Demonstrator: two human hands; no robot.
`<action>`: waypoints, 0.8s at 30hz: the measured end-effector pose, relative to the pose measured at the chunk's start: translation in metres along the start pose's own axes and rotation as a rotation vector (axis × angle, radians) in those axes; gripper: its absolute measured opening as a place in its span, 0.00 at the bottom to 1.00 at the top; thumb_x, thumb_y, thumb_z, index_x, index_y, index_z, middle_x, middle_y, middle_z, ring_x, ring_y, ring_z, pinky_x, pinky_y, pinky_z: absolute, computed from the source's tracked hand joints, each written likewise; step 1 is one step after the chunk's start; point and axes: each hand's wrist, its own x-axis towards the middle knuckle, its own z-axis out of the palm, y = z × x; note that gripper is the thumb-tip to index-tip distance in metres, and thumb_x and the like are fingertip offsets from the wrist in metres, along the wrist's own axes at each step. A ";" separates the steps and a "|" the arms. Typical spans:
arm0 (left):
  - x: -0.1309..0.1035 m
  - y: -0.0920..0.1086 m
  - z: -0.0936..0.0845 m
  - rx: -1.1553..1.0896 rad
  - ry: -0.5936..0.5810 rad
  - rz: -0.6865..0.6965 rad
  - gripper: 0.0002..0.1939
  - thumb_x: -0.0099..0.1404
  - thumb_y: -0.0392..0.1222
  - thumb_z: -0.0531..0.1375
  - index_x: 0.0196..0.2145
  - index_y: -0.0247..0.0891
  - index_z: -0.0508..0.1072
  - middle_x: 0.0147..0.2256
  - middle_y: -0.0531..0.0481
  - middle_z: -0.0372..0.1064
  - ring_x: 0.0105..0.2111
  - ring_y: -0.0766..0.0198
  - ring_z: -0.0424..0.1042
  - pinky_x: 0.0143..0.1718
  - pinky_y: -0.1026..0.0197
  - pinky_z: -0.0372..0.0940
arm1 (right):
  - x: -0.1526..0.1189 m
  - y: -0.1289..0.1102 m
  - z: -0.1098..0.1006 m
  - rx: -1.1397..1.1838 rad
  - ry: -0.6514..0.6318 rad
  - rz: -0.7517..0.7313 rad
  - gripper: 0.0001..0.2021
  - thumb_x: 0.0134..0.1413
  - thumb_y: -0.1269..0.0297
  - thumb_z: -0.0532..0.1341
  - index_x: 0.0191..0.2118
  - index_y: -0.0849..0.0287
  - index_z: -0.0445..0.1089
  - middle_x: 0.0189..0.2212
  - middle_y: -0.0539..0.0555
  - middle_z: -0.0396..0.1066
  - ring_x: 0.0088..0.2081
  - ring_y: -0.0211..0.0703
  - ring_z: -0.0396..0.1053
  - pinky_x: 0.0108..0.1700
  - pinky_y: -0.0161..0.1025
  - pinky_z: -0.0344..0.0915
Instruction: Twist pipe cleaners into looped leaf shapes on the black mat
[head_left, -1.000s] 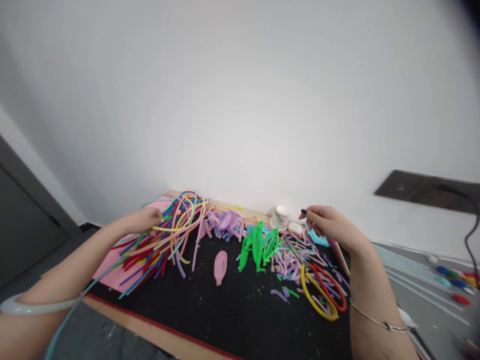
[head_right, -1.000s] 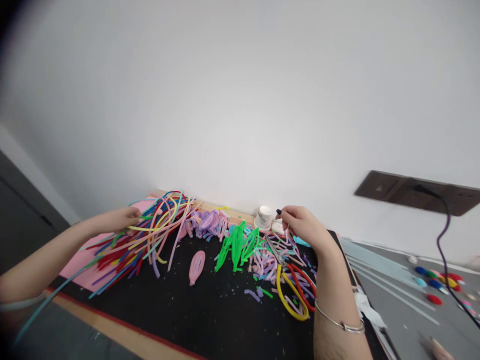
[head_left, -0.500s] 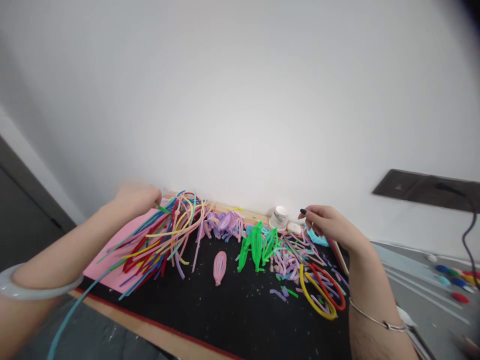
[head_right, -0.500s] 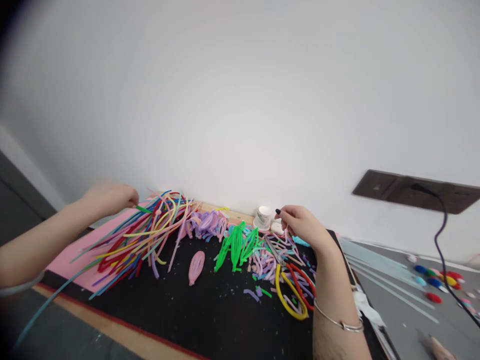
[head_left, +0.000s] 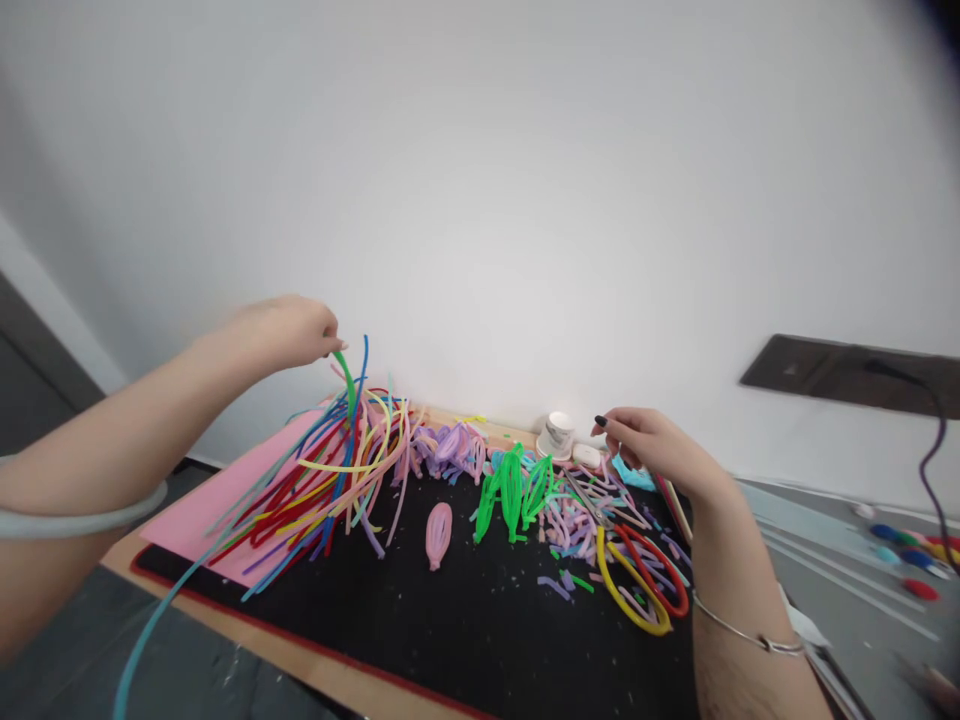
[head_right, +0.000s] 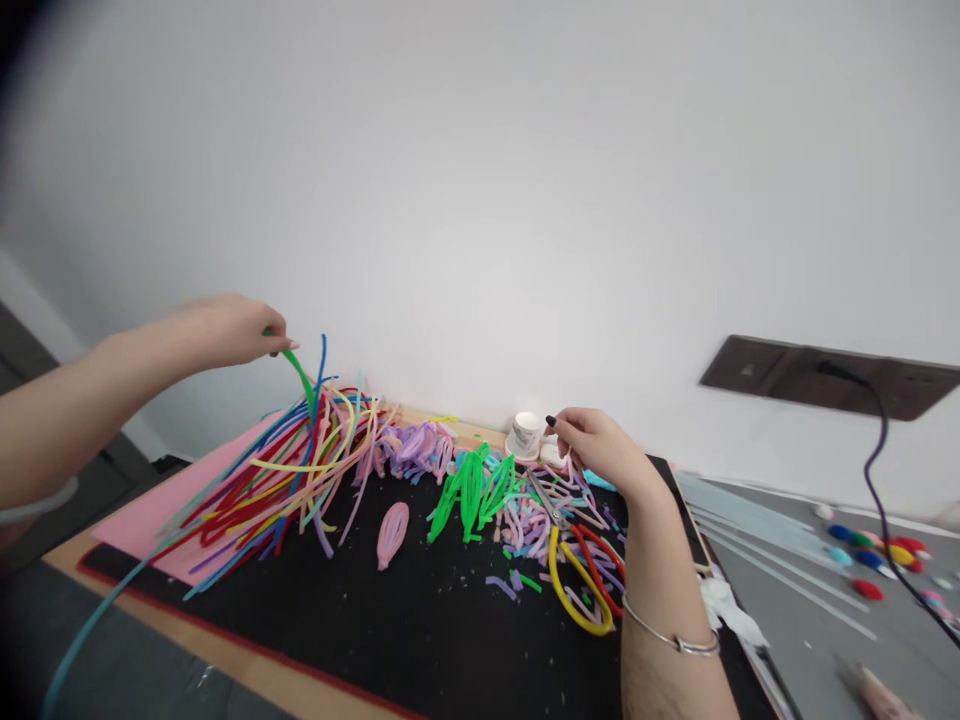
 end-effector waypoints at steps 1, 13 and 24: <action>-0.001 0.003 -0.004 -0.008 0.036 -0.025 0.21 0.62 0.51 0.51 0.36 0.31 0.74 0.28 0.44 0.67 0.31 0.59 0.66 0.35 0.57 0.59 | 0.000 0.000 0.000 -0.001 -0.005 0.001 0.13 0.51 0.59 0.50 0.25 0.62 0.64 0.16 0.49 0.62 0.16 0.31 0.56 0.19 0.31 0.52; -0.023 0.042 -0.042 -0.243 0.517 -0.075 0.23 0.64 0.49 0.47 0.40 0.26 0.72 0.34 0.46 0.66 0.43 0.54 0.64 0.47 0.51 0.54 | 0.009 0.001 0.016 -0.008 0.026 -0.085 0.12 0.52 0.61 0.51 0.24 0.61 0.64 0.17 0.50 0.65 0.16 0.33 0.58 0.19 0.32 0.54; -0.057 0.114 -0.033 -0.766 0.113 0.404 0.21 0.60 0.56 0.51 0.28 0.36 0.74 0.17 0.55 0.53 0.21 0.69 0.57 0.23 0.65 0.49 | -0.008 -0.059 0.074 0.049 0.194 -0.560 0.22 0.50 0.59 0.60 0.52 0.54 0.60 0.48 0.58 0.65 0.50 0.49 0.62 0.47 0.44 0.60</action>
